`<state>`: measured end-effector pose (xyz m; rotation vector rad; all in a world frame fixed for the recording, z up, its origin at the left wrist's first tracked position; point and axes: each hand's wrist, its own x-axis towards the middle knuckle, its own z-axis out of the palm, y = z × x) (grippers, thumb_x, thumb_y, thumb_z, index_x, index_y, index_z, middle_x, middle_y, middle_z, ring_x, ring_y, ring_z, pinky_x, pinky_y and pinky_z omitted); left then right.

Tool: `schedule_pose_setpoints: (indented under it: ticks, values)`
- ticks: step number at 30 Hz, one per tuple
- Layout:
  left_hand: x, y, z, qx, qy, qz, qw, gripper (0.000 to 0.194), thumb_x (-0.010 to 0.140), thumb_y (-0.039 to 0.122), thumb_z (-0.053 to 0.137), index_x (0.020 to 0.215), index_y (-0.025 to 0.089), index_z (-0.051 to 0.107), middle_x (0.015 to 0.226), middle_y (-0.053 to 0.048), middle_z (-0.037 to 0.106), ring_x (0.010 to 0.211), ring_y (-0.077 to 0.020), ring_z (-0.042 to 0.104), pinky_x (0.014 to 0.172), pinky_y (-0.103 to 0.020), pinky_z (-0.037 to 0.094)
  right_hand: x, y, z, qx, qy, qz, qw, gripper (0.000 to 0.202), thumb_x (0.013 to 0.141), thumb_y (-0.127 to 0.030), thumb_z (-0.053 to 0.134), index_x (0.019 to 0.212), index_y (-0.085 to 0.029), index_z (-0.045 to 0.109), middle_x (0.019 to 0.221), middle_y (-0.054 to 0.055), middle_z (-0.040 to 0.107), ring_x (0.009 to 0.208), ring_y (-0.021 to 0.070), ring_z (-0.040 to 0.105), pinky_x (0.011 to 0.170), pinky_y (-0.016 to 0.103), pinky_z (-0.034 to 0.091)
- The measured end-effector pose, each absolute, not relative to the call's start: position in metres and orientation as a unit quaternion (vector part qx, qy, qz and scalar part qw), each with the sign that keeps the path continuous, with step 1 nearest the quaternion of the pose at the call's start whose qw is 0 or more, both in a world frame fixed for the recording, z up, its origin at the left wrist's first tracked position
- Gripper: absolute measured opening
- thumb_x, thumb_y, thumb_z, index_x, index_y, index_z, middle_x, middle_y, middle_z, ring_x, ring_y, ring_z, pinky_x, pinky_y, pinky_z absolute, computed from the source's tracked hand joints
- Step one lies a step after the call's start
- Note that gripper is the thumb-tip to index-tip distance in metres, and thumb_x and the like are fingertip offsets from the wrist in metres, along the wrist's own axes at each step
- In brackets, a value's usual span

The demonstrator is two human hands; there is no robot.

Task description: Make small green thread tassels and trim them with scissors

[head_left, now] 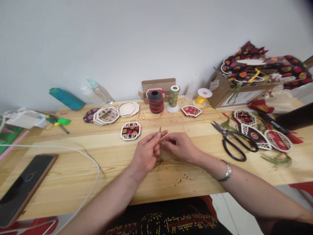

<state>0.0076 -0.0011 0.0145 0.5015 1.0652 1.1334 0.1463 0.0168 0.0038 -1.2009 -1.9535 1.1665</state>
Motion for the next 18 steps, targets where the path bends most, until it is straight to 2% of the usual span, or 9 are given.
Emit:
schedule_pose_setpoints:
  ticks: [13,16,18]
  values:
    - [0.0073,-0.0004,0.015,0.222,0.47,0.508,0.687,0.019,0.065,0.025,0.074,0.077,0.01,0.07,0.094,-0.009,0.07,0.039,0.0028,0.023,0.034,-0.016,0.016,0.1466,0.0165,0.0059,-0.436,-0.749,0.42,0.267,0.02,0.081,-0.015,0.048,0.072,-0.013,0.066,0.065,0.0,0.062,0.058,0.0079,0.048,0.055,0.021,0.035]
    - [0.0073,-0.0006,0.0151,0.224,0.473,0.506,0.686,0.021,0.065,0.025,0.075,0.079,0.009,0.071,0.075,-0.004,0.067,0.039,0.0021,0.021,0.035,-0.016,0.015,0.1478,0.0154,0.0077,-0.43,-0.751,0.427,0.263,0.021,0.081,-0.017,0.049,0.073,-0.013,0.067,0.064,0.0,0.062,0.057,0.0079,0.047,0.054,0.021,0.034]
    - [0.0074,-0.0008,0.0156,0.223,0.471,0.503,0.689,0.024,0.066,0.026,0.074,0.082,0.009,0.071,0.056,0.002,0.056,0.039,0.0007,0.02,0.036,-0.015,0.015,0.1499,0.0152,0.0102,-0.437,-0.746,0.422,0.272,0.021,0.081,-0.02,0.05,0.072,-0.014,0.068,0.063,0.0,0.062,0.055,0.0078,0.047,0.052,0.021,0.034]
